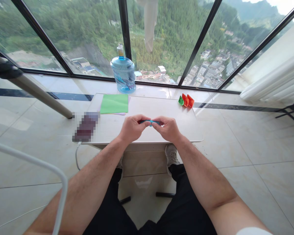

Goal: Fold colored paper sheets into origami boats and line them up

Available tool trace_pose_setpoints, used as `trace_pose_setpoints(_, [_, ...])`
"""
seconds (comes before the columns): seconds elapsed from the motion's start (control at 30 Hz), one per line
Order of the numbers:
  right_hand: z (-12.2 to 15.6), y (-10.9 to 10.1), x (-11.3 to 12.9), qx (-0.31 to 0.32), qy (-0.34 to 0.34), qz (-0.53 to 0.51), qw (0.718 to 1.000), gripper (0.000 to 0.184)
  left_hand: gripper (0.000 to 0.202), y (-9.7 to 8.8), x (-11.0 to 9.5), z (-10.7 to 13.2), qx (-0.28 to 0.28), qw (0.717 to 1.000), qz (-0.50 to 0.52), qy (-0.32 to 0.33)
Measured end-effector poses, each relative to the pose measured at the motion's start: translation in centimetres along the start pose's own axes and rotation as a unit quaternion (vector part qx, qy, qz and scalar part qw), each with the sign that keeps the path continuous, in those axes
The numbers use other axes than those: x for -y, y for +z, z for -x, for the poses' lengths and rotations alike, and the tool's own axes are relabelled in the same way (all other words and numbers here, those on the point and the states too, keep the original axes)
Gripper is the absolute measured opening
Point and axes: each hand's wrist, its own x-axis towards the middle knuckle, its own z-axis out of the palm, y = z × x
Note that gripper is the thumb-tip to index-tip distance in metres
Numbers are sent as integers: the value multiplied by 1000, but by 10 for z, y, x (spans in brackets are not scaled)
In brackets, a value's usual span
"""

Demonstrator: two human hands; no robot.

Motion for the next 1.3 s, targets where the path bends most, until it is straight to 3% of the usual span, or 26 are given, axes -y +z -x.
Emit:
trace_pose_setpoints(0.3, [1,3,1,-24,9,-22,999,23,32,5,1,0,-19,997,61,-36])
trace_pose_setpoints(0.5, [-1,5,2,-36,30,-61,997,20,23,7,-1,0,-40,989,123,-74])
trace_pose_setpoints(0.7, [-2,7,7,-42,46,-103,993,16,17,11,-2,-1,-59,983,155,-72])
trace_pose_setpoints(0.87, [-2,5,6,-57,71,-102,991,26,18,9,-2,0,-68,984,151,-58])
trace_pose_setpoints(1.3, [-2,4,9,-23,97,-166,981,35,20,6,-3,0,-64,985,148,-56])
